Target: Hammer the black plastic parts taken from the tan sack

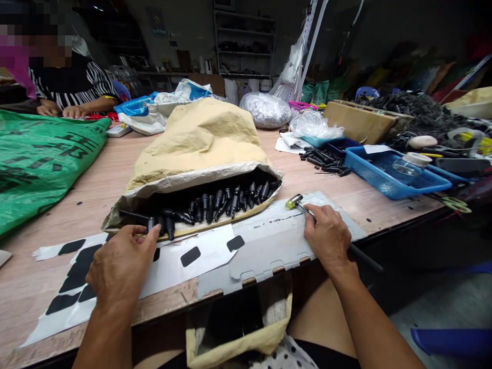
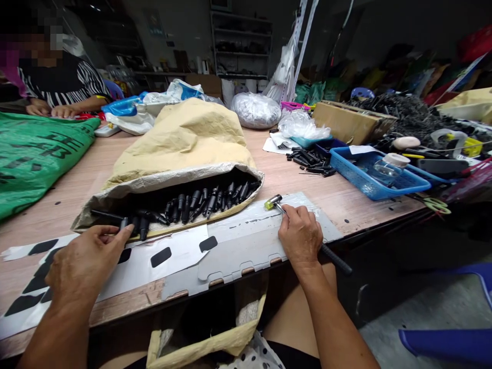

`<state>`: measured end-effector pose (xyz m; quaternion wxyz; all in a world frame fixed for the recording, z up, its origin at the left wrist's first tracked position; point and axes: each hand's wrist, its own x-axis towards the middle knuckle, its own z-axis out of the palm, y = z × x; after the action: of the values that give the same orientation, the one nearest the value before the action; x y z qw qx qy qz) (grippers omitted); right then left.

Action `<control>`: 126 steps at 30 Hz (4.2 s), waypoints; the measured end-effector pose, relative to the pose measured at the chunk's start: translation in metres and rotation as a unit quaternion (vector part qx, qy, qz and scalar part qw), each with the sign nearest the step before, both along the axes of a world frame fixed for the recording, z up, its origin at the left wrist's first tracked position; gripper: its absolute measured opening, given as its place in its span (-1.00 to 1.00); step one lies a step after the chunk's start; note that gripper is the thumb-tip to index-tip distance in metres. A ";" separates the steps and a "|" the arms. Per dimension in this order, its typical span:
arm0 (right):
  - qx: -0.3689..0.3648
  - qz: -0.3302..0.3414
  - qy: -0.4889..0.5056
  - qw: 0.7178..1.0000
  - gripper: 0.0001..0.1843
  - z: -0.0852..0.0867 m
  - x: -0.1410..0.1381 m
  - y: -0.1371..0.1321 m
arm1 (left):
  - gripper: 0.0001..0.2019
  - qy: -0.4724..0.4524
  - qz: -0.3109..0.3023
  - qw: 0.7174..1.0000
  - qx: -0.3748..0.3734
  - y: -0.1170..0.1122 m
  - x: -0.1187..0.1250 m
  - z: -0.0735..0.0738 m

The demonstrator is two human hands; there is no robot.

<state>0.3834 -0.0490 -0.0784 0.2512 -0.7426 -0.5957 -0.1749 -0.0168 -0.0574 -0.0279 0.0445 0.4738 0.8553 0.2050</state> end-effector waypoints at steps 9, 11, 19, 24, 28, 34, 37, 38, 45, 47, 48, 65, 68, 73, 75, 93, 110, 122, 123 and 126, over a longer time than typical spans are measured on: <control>0.000 0.003 0.004 1.000 -0.70 -0.001 0.000 0.000 | -0.73 -0.047 -0.273 0.949 0.150 -0.015 0.058 -0.004; 0.002 0.004 0.004 1.000 -0.70 -0.001 0.000 -0.001 | -0.80 -0.062 -0.408 0.904 0.116 -0.011 0.078 -0.010; -0.002 0.003 0.014 1.000 -0.70 0.000 0.000 0.000 | -0.87 -0.091 -0.478 0.872 0.060 0.007 0.101 -0.020; -0.026 0.021 0.040 0.999 -0.64 0.004 0.003 0.000 | -0.85 -0.134 -0.469 0.871 0.057 0.010 0.098 -0.025; 0.034 0.099 0.151 0.983 -0.62 0.020 -0.015 -0.015 | -0.86 -0.151 -0.468 0.869 0.051 0.010 0.100 -0.026; 0.003 0.354 0.318 0.880 -0.63 0.043 -0.072 -0.052 | -0.85 -0.162 -0.464 0.870 0.050 0.011 0.100 -0.028; -0.012 0.380 0.310 0.872 -0.59 0.040 -0.091 -0.063 | -0.88 -0.162 -0.466 0.868 0.055 0.011 0.100 -0.029; -0.008 0.378 0.301 0.875 -0.57 0.037 -0.094 -0.064 | -0.89 -0.161 -0.468 0.867 0.054 0.011 0.100 -0.028; -0.056 0.367 0.246 0.896 -0.55 0.031 -0.093 -0.063 | -0.93 -0.160 -0.464 0.870 0.047 0.011 0.100 -0.026; -0.031 0.357 0.256 0.897 -0.57 0.032 -0.090 -0.062 | -0.90 -0.168 -0.462 0.869 0.050 0.011 0.100 -0.026; -0.025 0.354 0.258 0.899 -0.57 0.032 -0.089 -0.062 | -0.88 -0.170 -0.462 0.869 0.050 0.011 0.100 -0.026; -0.044 0.073 0.070 0.994 -0.68 0.013 -0.009 -0.004 | -0.79 -0.186 -0.463 0.866 0.038 0.012 0.097 -0.025; -0.029 0.059 0.038 0.997 -0.68 0.004 -0.006 0.001 | -0.74 -0.180 -0.473 0.861 0.044 0.012 0.096 -0.027; -0.010 0.056 0.029 0.998 -0.69 0.000 -0.009 -0.002 | -0.67 -0.157 -0.475 0.865 0.043 0.012 0.096 -0.028; -0.010 0.053 0.025 0.998 -0.70 0.000 -0.009 -0.002 | -0.62 -0.152 -0.476 0.865 0.035 0.012 0.096 -0.027; -0.012 0.037 0.024 0.999 -0.70 0.000 -0.011 -0.002 | -0.61 -0.204 -0.492 0.846 0.037 -0.001 0.097 -0.016; -0.006 0.031 0.023 0.999 -0.72 0.001 -0.012 -0.002 | -0.58 -0.777 -0.217 0.575 -0.138 -0.090 0.134 -0.016; 0.002 0.041 0.027 0.999 -0.70 0.001 -0.012 -0.003 | -0.55 -0.303 -0.487 0.805 -0.150 -0.104 0.131 -0.054; 0.001 0.041 0.026 0.999 -0.70 0.001 -0.012 -0.003 | -0.57 -0.277 -0.480 0.818 -0.151 -0.106 0.130 -0.061; -0.003 0.041 0.025 0.999 -0.70 0.001 -0.011 -0.003 | -0.60 -0.229 -0.418 0.864 -0.159 -0.112 0.126 -0.081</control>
<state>0.3719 -0.0518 -0.0771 0.2711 -0.7223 -0.6199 -0.1437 0.1092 -0.1692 -0.1085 0.3954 0.7134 0.5635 0.1308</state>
